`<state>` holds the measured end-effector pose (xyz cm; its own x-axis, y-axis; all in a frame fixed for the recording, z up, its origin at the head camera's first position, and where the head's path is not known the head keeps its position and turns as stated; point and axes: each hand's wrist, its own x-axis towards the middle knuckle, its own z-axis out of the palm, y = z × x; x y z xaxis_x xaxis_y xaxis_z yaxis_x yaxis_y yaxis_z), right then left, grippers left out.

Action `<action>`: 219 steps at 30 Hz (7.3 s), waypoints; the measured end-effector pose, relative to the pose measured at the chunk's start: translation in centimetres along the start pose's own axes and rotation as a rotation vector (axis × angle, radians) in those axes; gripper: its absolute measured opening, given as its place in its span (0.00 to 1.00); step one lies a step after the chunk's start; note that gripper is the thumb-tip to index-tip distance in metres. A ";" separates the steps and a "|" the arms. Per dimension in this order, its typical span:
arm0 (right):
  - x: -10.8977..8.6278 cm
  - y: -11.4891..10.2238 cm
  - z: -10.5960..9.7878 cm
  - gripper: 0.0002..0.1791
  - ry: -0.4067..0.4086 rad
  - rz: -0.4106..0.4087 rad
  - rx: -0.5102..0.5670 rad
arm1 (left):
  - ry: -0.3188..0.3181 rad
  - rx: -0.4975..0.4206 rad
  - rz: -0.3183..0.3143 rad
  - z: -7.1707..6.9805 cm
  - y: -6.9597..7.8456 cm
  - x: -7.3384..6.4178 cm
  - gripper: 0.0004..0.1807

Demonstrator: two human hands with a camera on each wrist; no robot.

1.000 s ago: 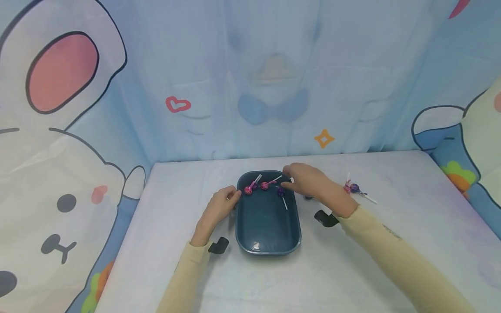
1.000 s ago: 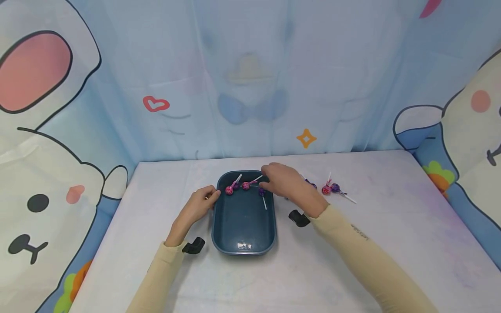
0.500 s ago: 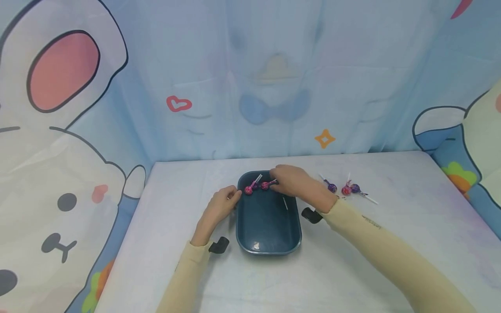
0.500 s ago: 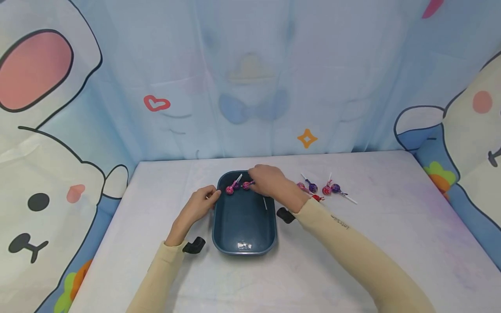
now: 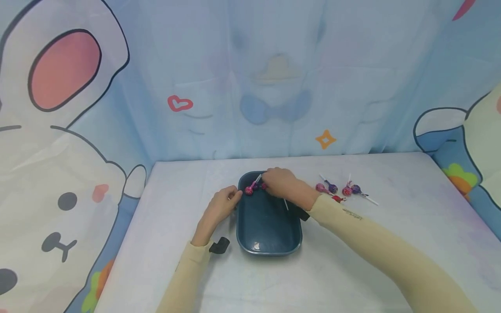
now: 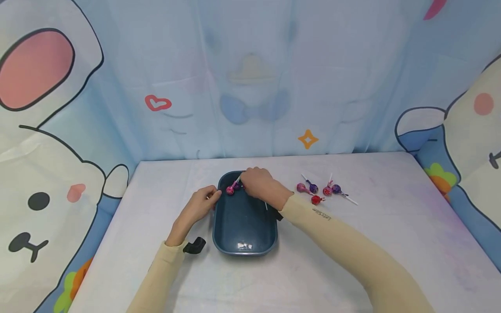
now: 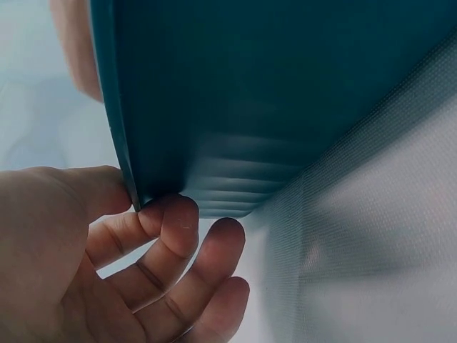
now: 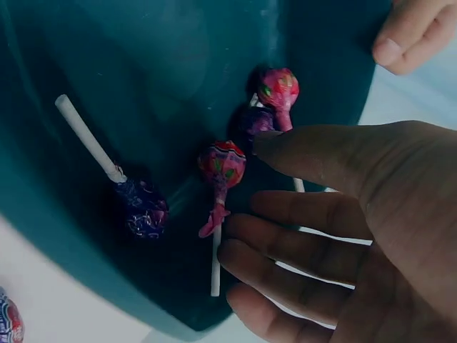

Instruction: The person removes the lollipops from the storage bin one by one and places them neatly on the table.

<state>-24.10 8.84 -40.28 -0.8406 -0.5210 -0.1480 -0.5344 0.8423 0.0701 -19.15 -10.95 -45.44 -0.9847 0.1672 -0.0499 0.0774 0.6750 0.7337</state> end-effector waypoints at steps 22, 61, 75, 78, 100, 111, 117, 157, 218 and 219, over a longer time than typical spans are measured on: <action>1.0 -0.6 0.7 0.07 -0.053 0.014 -0.037 | -0.019 0.011 -0.010 -0.1 -0.1 0.0 0.15; -1.2 -0.7 0.5 0.07 -0.024 -0.038 0.006 | 0.007 0.004 -0.001 0.0 0.0 -0.2 0.15; -3.4 0.8 -1.8 0.09 -0.011 -0.018 0.159 | 0.001 -0.001 -0.015 0.0 0.1 -0.1 0.15; -3.7 1.0 -2.1 0.10 -0.029 0.000 0.187 | 0.004 0.003 -0.020 0.0 0.1 -0.1 0.15; -6.3 6.0 -4.3 0.14 0.043 0.071 0.367 | -0.002 0.008 -0.026 0.0 0.1 -0.2 0.15; -7.7 8.5 -2.8 0.12 0.006 0.105 0.341 | 0.000 0.005 -0.024 0.0 0.1 -0.2 0.15; -8.4 9.4 -2.0 0.12 -0.017 0.119 0.354 | 0.003 0.001 -0.011 0.0 0.0 -0.2 0.15; -7.7 7.7 4.5 0.13 -0.249 0.200 0.323 | -0.001 -0.004 -0.004 0.1 0.0 -0.1 0.13; -3.4 2.9 -2.3 0.10 -0.078 -0.033 0.153 | -0.006 -0.012 -0.027 0.0 0.0 -0.1 0.14; -3.3 2.7 -2.2 0.10 -0.081 -0.037 0.141 | -0.007 -0.012 -0.028 0.0 0.0 -0.1 0.14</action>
<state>-23.00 12.56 -37.38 -0.8078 -0.5439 -0.2273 -0.5423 0.8368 -0.0752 -19.05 -11.01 -45.44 -0.9854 0.1529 -0.0752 0.0476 0.6705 0.7404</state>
